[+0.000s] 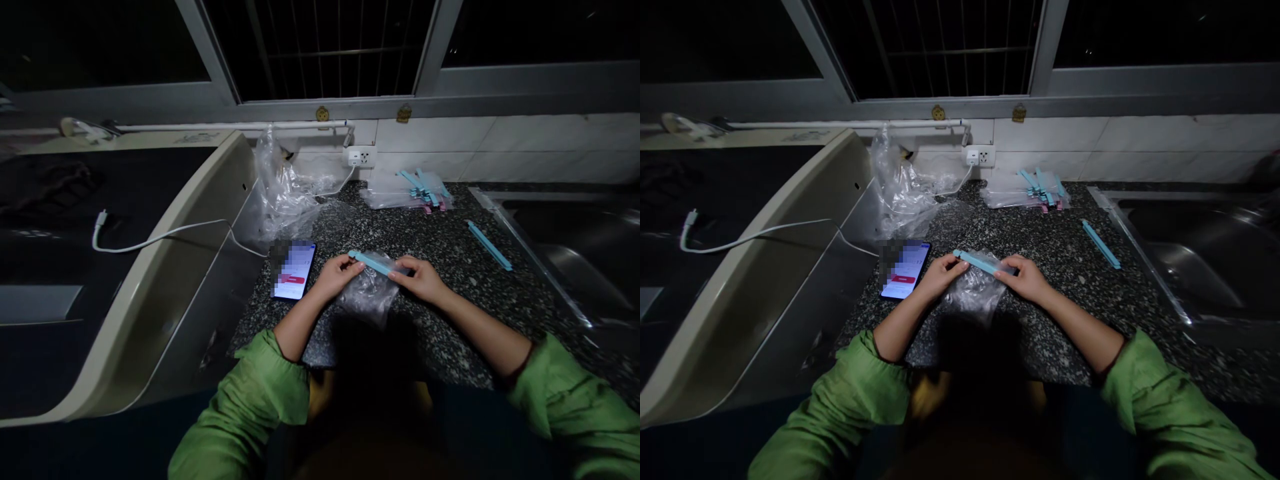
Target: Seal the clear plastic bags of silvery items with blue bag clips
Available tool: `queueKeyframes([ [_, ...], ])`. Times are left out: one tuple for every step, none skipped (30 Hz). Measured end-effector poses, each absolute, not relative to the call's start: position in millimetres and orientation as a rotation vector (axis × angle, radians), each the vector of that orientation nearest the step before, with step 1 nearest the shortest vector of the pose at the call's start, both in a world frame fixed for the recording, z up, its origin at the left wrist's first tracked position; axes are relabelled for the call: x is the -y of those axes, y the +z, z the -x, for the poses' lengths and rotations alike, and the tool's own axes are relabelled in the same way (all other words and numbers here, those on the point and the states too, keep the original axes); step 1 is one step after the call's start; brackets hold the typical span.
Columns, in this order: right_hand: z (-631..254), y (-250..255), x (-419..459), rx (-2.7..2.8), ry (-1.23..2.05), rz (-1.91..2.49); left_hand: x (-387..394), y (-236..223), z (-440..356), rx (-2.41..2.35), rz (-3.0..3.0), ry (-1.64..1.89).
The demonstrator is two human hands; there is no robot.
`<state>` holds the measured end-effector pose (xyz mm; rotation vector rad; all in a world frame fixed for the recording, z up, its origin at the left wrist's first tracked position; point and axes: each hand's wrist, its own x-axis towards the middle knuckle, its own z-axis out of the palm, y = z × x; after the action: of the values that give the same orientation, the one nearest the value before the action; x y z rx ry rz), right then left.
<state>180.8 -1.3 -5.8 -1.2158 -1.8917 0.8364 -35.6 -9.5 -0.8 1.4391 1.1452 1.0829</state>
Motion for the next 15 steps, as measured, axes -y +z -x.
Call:
queueKeyframes([
  [-182.3,-4.2,0.7,1.878,0.822,1.218,9.9,-0.3,35.6,-1.142,-1.464,1.043],
  [-183.8,-2.5,0.1,1.866,0.808,1.221,10.3,-0.1,35.7,-1.148,-1.487,1.006],
  [-185.4,-0.8,-0.5,1.856,0.793,1.226,10.5,-0.1,35.8,-1.16,-1.504,0.978],
  [-186.9,0.7,-1.1,1.846,0.778,1.23,10.7,-0.3,36.0,-1.176,-1.517,0.955],
  [-188.3,1.9,-1.7,1.835,0.765,1.236,10.7,-0.6,36.0,-1.192,-1.524,0.941],
  [-189.6,3.0,-2.3,1.823,0.752,1.242,10.7,-1.0,36.1,-1.208,-1.526,0.931],
  [-190.8,3.7,-2.9,1.809,0.739,1.248,10.6,-1.3,36.0,-1.226,-1.522,0.928],
  [-191.8,4.2,-3.5,1.795,0.725,1.254,10.4,-1.5,35.8,-1.243,-1.513,0.93],
  [-192.8,4.5,-4.1,1.783,0.711,1.26,10.2,-1.3,35.5,-1.258,-1.502,0.935],
  [-193.6,4.6,-4.7,1.771,0.698,1.266,10.0,-1.0,35.1,-1.271,-1.492,0.944],
  [-194.2,4.6,-5.2,1.762,0.688,1.271,9.8,-0.4,34.7,-1.282,-1.487,0.957],
  [-194.7,4.5,-5.6,1.755,0.677,1.275,9.7,0.3,34.4,-1.29,-1.487,0.967],
  [-195.0,4.3,-6.0,1.75,0.668,1.277,9.6,1.1,34.0,-1.296,-1.492,0.974],
  [-195.3,4.0,-6.2,1.748,0.661,1.277,9.7,1.9,33.8,-1.303,-1.499,0.973],
  [-195.4,3.7,-6.4,1.747,0.655,1.275,9.8,2.5,33.6,-1.312,-1.505,0.97],
])
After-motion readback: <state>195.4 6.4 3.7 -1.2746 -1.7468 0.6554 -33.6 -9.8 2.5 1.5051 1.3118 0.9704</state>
